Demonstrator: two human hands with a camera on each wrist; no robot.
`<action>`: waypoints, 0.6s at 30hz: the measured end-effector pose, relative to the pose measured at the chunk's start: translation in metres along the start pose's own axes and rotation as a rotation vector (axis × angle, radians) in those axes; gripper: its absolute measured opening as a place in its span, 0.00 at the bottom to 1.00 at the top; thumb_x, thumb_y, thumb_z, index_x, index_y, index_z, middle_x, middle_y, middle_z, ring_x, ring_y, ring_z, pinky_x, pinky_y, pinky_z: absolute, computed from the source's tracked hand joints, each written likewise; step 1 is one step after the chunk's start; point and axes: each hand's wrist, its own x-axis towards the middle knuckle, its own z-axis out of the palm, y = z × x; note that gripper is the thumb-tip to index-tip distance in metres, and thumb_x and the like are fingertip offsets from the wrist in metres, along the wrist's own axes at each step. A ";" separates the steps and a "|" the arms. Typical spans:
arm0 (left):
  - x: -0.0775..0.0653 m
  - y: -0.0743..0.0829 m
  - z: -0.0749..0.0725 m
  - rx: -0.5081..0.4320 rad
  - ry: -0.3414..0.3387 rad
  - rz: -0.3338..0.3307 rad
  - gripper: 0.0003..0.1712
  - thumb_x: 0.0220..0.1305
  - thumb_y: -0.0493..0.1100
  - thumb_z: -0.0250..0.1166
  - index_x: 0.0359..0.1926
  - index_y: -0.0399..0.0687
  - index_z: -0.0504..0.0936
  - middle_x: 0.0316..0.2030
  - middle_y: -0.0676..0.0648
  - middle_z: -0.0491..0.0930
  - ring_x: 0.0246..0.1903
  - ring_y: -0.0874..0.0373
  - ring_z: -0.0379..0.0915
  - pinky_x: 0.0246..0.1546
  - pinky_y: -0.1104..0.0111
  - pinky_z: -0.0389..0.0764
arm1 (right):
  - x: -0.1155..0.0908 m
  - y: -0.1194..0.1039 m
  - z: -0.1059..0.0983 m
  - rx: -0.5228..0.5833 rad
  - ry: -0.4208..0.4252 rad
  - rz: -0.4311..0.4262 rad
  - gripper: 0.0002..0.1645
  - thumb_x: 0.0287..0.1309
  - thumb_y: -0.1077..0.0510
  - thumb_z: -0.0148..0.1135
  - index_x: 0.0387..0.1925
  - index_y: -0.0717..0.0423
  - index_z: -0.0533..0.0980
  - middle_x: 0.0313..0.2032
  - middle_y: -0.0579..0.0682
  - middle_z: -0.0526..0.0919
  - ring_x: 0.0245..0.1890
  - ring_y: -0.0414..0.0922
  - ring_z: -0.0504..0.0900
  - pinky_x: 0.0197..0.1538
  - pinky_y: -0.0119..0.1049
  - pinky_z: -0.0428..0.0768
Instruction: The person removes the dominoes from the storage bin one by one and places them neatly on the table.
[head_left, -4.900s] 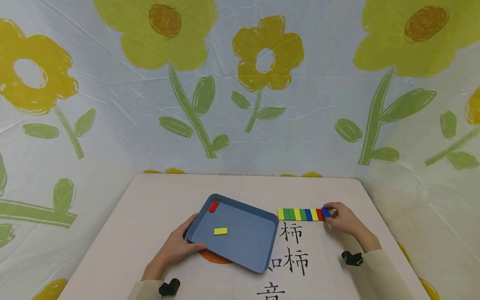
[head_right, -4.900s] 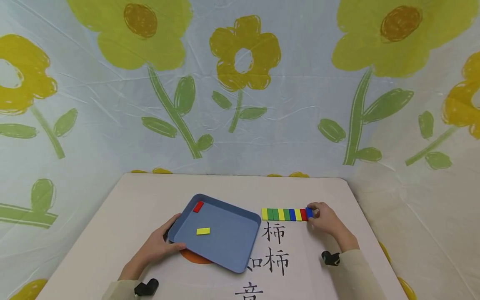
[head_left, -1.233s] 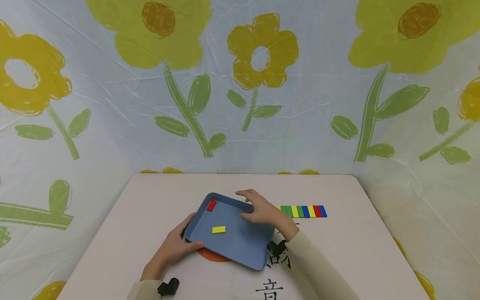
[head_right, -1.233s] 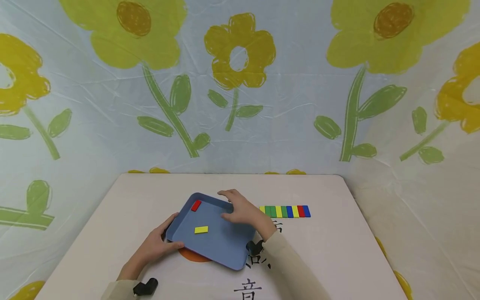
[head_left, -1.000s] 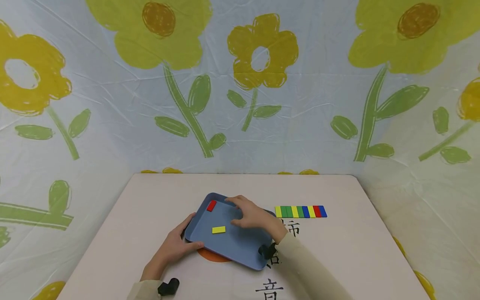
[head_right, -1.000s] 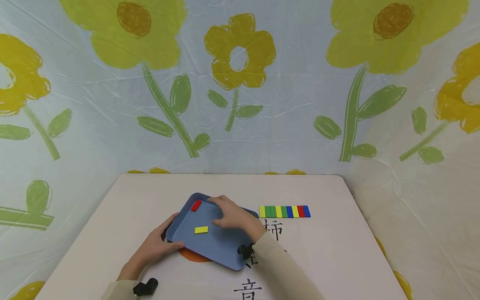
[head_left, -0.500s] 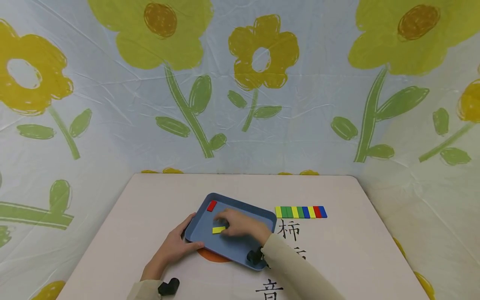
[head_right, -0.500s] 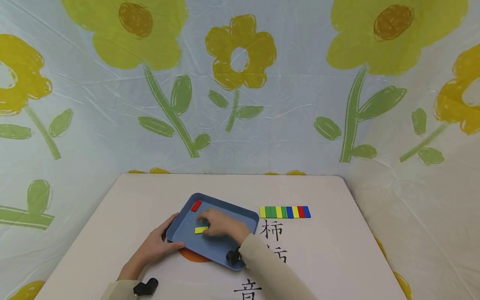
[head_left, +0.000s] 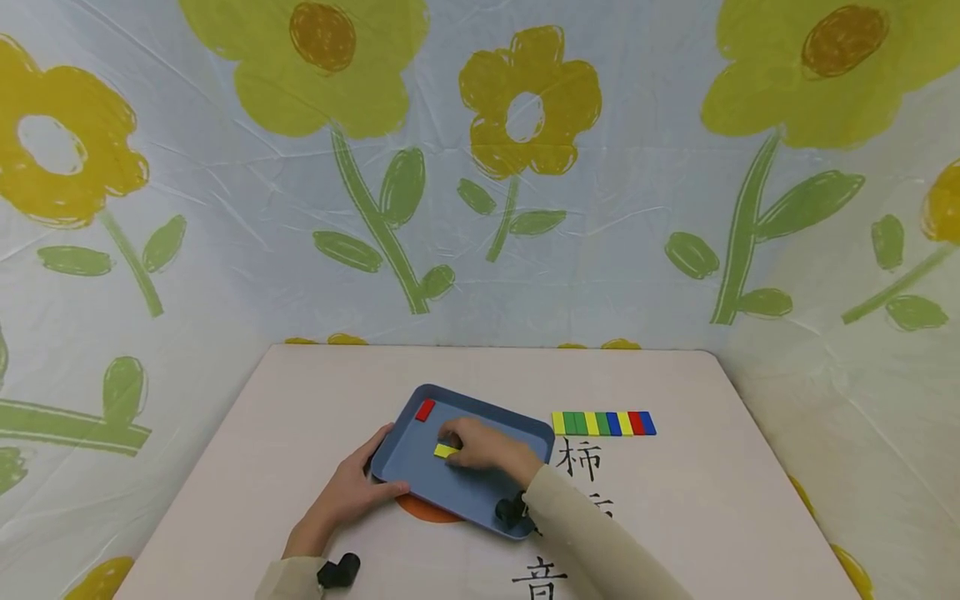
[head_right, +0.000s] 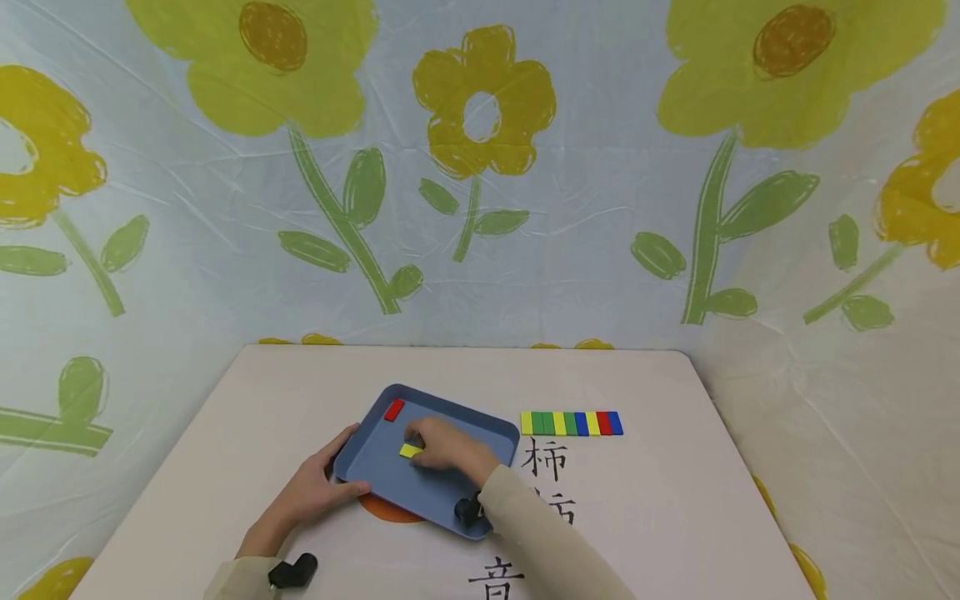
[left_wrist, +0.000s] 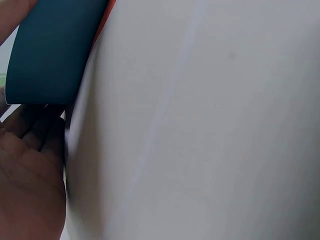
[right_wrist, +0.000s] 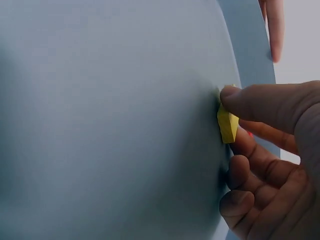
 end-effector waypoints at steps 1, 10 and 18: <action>0.000 0.000 0.000 0.002 0.000 -0.001 0.61 0.52 0.64 0.79 0.81 0.64 0.56 0.78 0.45 0.61 0.77 0.39 0.55 0.74 0.40 0.61 | -0.001 0.001 -0.001 0.013 0.008 0.011 0.20 0.64 0.57 0.71 0.56 0.56 0.81 0.31 0.43 0.77 0.30 0.36 0.73 0.34 0.28 0.74; 0.000 0.002 -0.001 -0.003 -0.001 0.001 0.61 0.53 0.63 0.79 0.81 0.63 0.56 0.78 0.44 0.60 0.77 0.39 0.55 0.74 0.40 0.61 | -0.003 0.008 -0.005 0.031 0.013 -0.024 0.21 0.63 0.55 0.71 0.57 0.55 0.81 0.31 0.41 0.78 0.30 0.35 0.75 0.36 0.28 0.76; -0.001 0.003 -0.002 0.001 -0.007 -0.001 0.60 0.53 0.62 0.79 0.81 0.64 0.56 0.78 0.44 0.60 0.77 0.39 0.55 0.74 0.39 0.61 | -0.007 0.012 -0.004 -0.051 0.015 -0.048 0.32 0.59 0.51 0.74 0.65 0.48 0.77 0.58 0.48 0.78 0.49 0.38 0.74 0.55 0.35 0.79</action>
